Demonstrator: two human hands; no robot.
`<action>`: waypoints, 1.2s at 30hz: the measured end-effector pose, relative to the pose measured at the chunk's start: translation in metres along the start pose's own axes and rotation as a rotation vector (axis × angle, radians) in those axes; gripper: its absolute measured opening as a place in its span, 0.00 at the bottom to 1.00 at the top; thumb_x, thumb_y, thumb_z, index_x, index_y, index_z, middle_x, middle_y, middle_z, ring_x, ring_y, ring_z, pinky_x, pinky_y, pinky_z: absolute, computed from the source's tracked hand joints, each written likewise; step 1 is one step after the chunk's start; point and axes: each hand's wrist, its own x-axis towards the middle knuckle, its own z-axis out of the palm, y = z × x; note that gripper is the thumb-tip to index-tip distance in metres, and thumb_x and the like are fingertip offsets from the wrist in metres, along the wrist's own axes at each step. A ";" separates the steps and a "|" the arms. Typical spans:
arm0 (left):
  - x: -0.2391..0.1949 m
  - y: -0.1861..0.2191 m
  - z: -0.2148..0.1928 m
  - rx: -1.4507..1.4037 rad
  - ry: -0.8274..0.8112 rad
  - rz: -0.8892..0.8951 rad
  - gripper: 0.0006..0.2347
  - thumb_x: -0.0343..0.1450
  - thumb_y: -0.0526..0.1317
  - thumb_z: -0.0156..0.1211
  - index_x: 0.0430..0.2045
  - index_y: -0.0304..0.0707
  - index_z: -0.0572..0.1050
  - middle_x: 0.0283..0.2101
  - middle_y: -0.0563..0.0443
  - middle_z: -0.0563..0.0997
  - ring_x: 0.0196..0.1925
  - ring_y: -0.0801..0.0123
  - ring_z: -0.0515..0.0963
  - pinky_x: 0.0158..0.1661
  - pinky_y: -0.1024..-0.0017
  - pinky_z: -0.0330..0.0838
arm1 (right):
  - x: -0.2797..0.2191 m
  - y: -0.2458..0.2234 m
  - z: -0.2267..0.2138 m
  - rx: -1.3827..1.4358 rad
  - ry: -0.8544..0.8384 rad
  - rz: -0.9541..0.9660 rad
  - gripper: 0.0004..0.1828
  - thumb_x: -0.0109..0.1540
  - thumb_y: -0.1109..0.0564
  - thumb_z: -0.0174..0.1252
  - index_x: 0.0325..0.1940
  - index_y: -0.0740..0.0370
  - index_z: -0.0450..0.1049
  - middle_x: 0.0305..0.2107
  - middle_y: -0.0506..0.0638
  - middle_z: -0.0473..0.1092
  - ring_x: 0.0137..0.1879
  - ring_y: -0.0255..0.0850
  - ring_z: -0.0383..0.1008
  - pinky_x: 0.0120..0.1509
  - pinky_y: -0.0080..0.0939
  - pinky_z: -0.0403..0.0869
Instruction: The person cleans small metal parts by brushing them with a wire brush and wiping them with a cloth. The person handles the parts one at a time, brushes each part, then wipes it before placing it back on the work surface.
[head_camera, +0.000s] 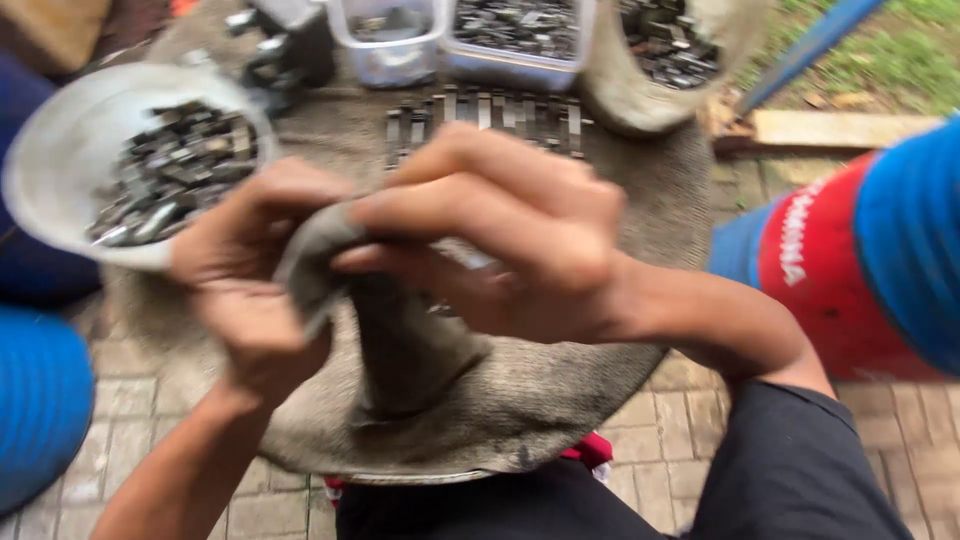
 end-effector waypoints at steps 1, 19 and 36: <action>-0.003 -0.006 -0.006 -0.032 -0.033 0.004 0.06 0.72 0.34 0.54 0.33 0.26 0.75 0.31 0.44 0.75 0.33 0.68 0.71 0.37 0.74 0.63 | -0.001 0.002 0.000 -0.039 0.010 0.023 0.11 0.68 0.64 0.65 0.51 0.73 0.74 0.39 0.62 0.74 0.40 0.48 0.77 0.46 0.44 0.77; -0.009 -0.004 -0.010 0.076 -0.013 0.025 0.18 0.65 0.47 0.56 0.35 0.24 0.71 0.35 0.39 0.75 0.37 0.62 0.74 0.46 0.68 0.69 | 0.008 0.009 0.002 -0.275 0.091 -0.477 0.09 0.71 0.69 0.52 0.41 0.80 0.75 0.33 0.63 0.74 0.34 0.50 0.78 0.41 0.44 0.84; 0.038 0.057 -0.018 -0.245 -0.384 -0.419 0.15 0.78 0.47 0.46 0.25 0.39 0.72 0.22 0.57 0.76 0.20 0.77 0.71 0.25 0.80 0.65 | 0.016 0.057 -0.030 -0.027 -1.101 0.180 0.32 0.50 0.42 0.72 0.50 0.55 0.66 0.41 0.55 0.65 0.47 0.52 0.64 0.47 0.56 0.66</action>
